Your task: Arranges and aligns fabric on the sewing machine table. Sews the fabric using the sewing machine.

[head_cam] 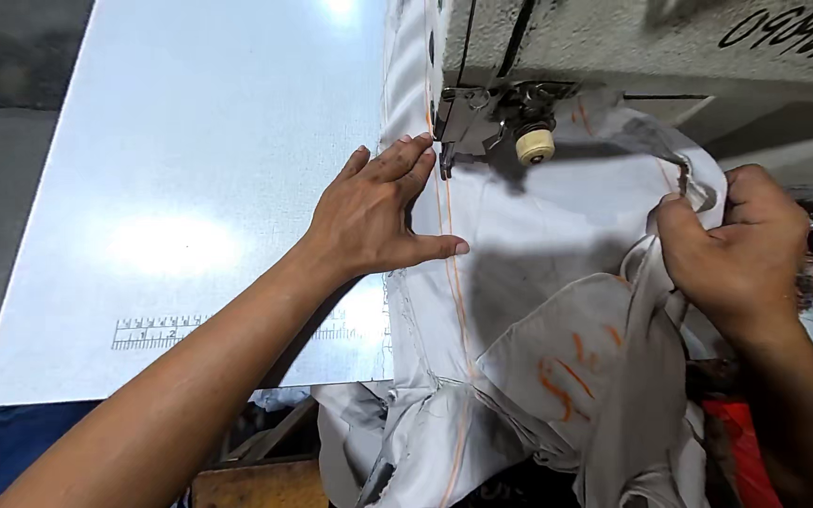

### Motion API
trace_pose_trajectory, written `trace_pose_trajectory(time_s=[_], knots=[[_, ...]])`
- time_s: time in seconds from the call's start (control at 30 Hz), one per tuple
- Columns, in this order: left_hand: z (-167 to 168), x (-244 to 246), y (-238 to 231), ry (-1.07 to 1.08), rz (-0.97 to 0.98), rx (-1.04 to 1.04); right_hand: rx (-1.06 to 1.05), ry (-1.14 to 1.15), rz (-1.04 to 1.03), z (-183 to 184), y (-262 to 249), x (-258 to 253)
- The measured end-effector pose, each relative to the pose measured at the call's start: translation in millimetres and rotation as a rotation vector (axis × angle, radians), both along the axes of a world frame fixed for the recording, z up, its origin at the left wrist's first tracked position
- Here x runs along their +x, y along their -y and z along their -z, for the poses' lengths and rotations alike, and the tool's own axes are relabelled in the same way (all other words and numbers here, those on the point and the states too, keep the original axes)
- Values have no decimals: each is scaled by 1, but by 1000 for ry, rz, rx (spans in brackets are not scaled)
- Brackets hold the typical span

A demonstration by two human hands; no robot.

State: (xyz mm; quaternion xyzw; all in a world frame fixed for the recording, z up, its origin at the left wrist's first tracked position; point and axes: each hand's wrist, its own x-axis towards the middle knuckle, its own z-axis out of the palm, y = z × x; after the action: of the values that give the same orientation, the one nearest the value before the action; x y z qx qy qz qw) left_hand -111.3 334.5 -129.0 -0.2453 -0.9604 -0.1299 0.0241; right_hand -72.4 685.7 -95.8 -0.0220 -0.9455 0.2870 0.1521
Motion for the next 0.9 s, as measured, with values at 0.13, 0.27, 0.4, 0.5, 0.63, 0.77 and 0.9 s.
trace_pose_trajectory(time_s=[0.13, 0.27, 0.4, 0.5, 0.63, 0.77, 0.9], knots=[[-1, -8, 2, 17, -3, -10, -21, 22, 16, -5, 4, -7], [-2, -21, 4, 15, 9, -8, -11, 10, 0, -7, 6, -15], [-4, -31, 5, 23, 3, -8, -6, 32, 0, -8, 6, -22], [-6, -38, 5, 32, -2, -7, 14, 41, -6, -6, 5, -28], [-4, -54, 9, 42, 24, -13, 27, -1, -35, -6, 5, -38], [-12, -46, 8, 61, 11, -46, 36, -55, -67, -7, 12, -50], [-16, 38, -12, -47, 7, 69, 77, -104, -73, -7, 13, -63]])
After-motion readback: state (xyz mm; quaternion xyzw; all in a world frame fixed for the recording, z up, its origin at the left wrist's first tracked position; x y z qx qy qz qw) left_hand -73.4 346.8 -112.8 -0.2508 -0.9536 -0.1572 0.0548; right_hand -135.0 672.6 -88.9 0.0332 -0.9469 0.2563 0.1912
